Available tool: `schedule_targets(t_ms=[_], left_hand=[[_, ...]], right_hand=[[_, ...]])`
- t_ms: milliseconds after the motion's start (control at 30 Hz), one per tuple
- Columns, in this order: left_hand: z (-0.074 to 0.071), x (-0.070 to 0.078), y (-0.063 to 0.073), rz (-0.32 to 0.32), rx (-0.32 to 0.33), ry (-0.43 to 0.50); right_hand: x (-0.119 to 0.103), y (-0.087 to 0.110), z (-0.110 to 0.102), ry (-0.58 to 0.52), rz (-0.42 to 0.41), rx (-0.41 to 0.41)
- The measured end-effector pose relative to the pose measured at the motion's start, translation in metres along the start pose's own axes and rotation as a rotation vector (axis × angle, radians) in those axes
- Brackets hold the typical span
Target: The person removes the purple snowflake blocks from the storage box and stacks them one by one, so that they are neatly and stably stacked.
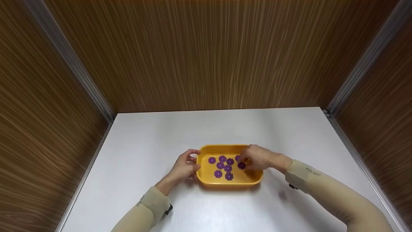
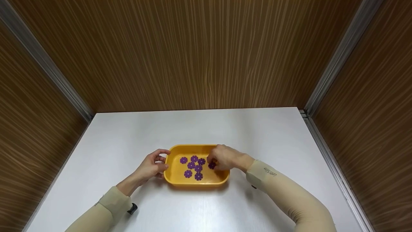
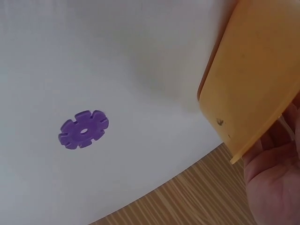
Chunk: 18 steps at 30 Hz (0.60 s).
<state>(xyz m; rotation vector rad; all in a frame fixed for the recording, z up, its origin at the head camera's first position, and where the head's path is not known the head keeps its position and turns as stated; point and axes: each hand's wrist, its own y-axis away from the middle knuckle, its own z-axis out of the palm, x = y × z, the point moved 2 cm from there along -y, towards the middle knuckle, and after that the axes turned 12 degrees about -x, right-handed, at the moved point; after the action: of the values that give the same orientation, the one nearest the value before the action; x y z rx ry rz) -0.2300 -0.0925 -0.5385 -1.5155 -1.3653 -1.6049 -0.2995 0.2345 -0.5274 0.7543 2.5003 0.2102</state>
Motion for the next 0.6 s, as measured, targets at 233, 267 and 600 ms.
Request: schedule_targets(t_ms=[233,267,600], left_hand=[[0.0005,0.0014,0.0013,-0.004,0.004,-0.014],[0.0005,0.0014,0.0013,-0.005,0.004,-0.017],[-0.0010,-0.0004,-0.0012,0.008,0.000,0.003]], right_hand=[[-0.0010,-0.0060,0.0048,0.018,0.003,-0.029],[-0.0013,-0.0062,0.0053,0.012,0.000,-0.029],[-0.0060,-0.0109,0.0085,-0.023,-0.041,-0.013]])
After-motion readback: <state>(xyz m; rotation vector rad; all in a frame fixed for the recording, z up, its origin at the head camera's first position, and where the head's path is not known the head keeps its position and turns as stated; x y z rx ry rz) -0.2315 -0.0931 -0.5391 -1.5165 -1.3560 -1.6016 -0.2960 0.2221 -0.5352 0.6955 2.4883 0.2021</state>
